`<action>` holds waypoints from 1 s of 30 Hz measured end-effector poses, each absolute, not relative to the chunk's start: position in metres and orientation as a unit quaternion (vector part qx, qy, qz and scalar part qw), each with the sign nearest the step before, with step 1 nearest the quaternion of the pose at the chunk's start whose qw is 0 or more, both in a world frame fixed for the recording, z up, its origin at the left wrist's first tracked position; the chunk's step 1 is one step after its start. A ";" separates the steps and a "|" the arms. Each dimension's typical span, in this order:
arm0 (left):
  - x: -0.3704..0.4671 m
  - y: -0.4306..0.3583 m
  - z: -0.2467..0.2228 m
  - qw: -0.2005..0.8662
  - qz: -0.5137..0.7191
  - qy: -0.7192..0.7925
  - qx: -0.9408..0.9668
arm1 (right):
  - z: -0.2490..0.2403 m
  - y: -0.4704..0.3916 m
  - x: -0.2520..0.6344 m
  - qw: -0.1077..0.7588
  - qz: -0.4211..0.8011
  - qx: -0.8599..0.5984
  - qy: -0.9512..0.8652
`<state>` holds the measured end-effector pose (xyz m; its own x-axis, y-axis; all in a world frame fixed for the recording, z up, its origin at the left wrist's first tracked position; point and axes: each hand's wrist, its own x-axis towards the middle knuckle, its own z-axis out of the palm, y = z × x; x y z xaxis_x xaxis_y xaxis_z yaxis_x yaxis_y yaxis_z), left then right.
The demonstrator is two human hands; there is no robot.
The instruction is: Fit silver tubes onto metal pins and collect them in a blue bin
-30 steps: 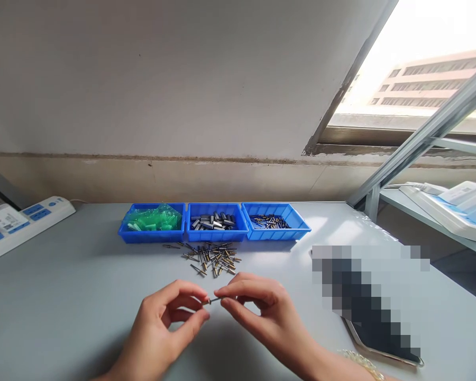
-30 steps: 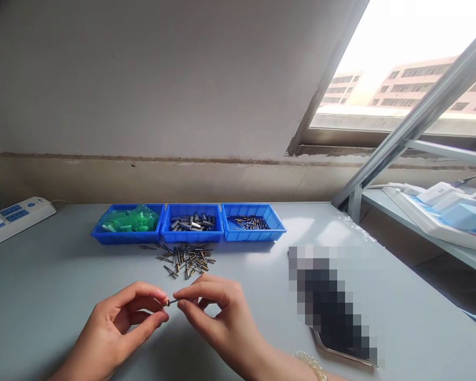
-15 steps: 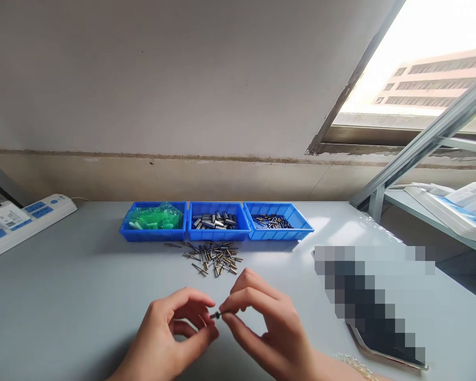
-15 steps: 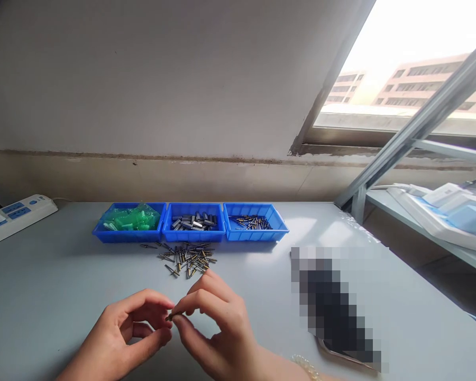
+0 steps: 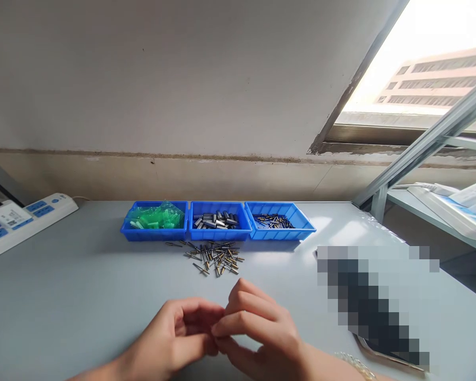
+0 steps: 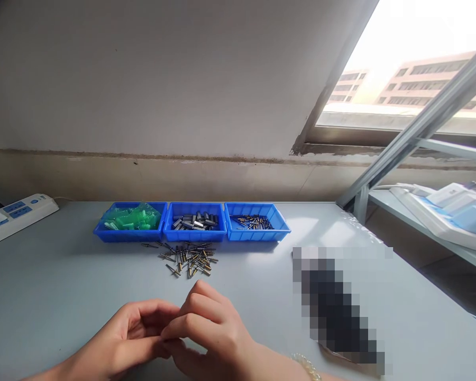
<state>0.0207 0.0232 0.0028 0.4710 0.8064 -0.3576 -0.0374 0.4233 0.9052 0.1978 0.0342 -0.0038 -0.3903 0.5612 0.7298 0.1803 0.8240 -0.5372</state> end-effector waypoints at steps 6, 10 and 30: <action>0.011 0.020 0.002 0.623 0.411 0.460 0.481 | -0.007 0.039 0.204 0.466 0.333 -0.346 -0.743; 0.012 0.018 0.002 0.622 0.380 0.407 0.551 | -0.014 0.042 0.203 0.364 0.553 -0.398 -0.635; -0.046 0.097 -0.017 0.034 0.260 0.511 0.819 | 0.000 0.121 0.279 0.408 -0.095 -0.476 -0.773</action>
